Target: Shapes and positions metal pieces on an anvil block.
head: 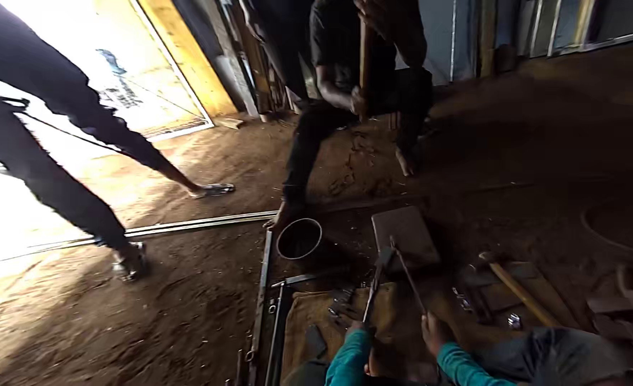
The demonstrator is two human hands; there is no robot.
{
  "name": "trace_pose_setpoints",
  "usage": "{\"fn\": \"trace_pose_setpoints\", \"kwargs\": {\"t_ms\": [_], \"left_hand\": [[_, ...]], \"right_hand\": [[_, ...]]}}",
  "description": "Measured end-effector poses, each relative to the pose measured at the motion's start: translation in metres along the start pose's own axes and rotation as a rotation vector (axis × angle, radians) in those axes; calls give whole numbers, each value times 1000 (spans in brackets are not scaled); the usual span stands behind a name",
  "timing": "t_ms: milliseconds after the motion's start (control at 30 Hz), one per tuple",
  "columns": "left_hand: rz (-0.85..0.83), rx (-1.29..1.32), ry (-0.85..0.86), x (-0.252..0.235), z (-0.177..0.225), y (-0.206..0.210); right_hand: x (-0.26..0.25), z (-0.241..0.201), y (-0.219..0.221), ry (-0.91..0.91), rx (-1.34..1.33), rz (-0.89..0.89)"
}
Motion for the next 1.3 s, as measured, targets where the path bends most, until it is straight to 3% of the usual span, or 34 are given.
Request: {"fn": "trace_pose_setpoints", "kwargs": {"t_ms": [100,600,767,900,1033,1167,1300], "left_hand": [[-35,-34,-124,14,6,-4],[-44,-45,-160,15,5,-9],[-16,-55,-160,12,3,-14],[49,-29,-171,17,2,-35],[198,-118,-69,37,5,-80],[278,-149,192,59,24,-103],[365,-150,517,97,42,-110]], "right_hand": [[3,1,2,35,31,-26],[5,-5,6,36,99,-63],[9,2,-5,-65,-19,-1],[13,34,-36,-133,-245,0],[41,75,-46,-79,-640,-185],[27,104,-52,86,-375,-179],[28,101,-54,107,-272,-180]]}}
Point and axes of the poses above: each hand's wrist, its own x-axis away from the middle knuckle, its own y-axis out of the palm, z = x × y, the point moved 8 cm from there along -x, towards the middle knuckle, and after that the axes turned 11 degrees about -z, right-handed, at the moved point
